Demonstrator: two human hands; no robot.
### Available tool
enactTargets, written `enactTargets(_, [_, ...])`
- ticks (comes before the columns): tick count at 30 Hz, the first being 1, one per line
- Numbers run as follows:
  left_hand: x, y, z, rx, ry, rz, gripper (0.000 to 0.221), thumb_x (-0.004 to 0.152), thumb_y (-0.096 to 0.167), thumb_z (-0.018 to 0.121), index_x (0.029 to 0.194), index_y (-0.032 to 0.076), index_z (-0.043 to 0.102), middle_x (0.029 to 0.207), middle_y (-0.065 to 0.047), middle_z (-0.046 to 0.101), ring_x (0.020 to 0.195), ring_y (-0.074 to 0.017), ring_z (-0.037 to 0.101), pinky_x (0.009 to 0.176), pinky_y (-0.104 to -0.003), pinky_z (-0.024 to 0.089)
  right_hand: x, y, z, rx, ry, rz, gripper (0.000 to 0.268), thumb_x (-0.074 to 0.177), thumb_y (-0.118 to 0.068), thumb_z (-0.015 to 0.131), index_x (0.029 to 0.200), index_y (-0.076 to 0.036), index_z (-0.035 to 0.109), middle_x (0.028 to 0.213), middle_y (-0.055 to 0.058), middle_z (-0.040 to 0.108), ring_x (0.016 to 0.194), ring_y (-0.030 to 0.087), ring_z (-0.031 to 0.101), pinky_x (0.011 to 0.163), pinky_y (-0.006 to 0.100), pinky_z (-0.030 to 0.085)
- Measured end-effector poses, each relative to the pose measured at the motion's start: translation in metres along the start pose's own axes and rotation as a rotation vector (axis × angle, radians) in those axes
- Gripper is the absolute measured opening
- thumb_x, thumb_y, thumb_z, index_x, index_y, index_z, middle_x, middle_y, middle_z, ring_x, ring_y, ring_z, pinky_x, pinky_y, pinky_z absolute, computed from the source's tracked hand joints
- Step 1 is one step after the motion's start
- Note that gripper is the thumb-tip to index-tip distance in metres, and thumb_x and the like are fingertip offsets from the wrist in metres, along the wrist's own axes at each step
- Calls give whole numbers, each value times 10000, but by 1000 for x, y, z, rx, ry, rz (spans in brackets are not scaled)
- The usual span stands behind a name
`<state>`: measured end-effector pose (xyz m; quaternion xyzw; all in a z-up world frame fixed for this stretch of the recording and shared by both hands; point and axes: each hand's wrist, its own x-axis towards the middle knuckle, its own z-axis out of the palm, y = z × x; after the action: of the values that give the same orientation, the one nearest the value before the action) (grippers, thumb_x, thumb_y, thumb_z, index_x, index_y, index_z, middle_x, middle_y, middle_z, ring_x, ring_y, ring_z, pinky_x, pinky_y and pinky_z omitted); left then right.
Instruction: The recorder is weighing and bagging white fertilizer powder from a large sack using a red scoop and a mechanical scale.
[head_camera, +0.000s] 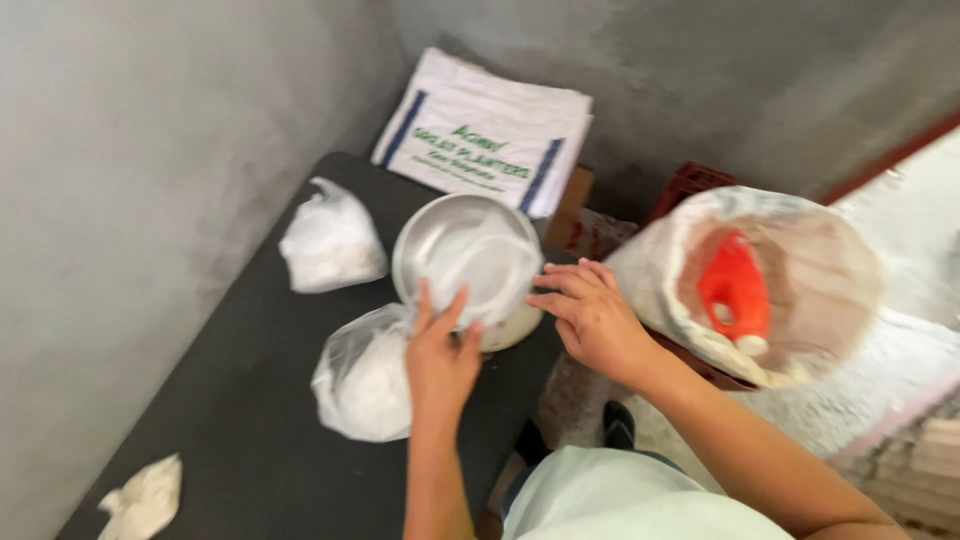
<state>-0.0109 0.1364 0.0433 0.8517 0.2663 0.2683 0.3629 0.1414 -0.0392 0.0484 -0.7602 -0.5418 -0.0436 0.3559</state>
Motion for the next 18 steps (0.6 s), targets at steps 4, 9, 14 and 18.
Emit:
enactTargets(4, [-11, 55, 9, -175, 77, -23, 447, 848, 22, 750, 1280, 131, 727, 1571, -146, 514, 556, -95, 481, 524, -242, 472, -62, 62, -42, -23, 119, 139, 352, 747, -8, 690, 1079, -99, 763, 1208, 99, 712, 1147, 299, 626, 973, 462, 483])
enactTargets(9, [-18, 104, 65, -243, 193, 84, 395, 912, 24, 731, 1300, 95, 711, 1507, -97, 583, 570, -65, 452, 531, -224, 425, -127, 143, -73, -225, -69, 646, 346, 807, -147, 696, 1146, -128, 761, 957, 180, 736, 819, 396, 717, 761, 489, 568])
enactTargets(14, [-32, 125, 148, -260, 24, 160, 393, 914, 70, 745, 1306, 91, 721, 1481, -96, 600, 619, -81, 528, 576, -239, 476, -158, 204, -35, -251, -248, 594, 308, 820, -225, 664, 1104, -134, 743, 893, 198, 742, 810, 390, 722, 750, 501, 575])
enactTargets(18, [-43, 130, 188, -292, -70, 211, 387, 936, 86, 738, 1321, 68, 703, 1490, -116, 583, 695, -99, 595, 638, -250, 522, -170, 237, -25, -529, -509, 701, 235, 890, -191, 612, 1086, -70, 658, 937, 173, 764, 853, 342, 758, 707, 485, 609])
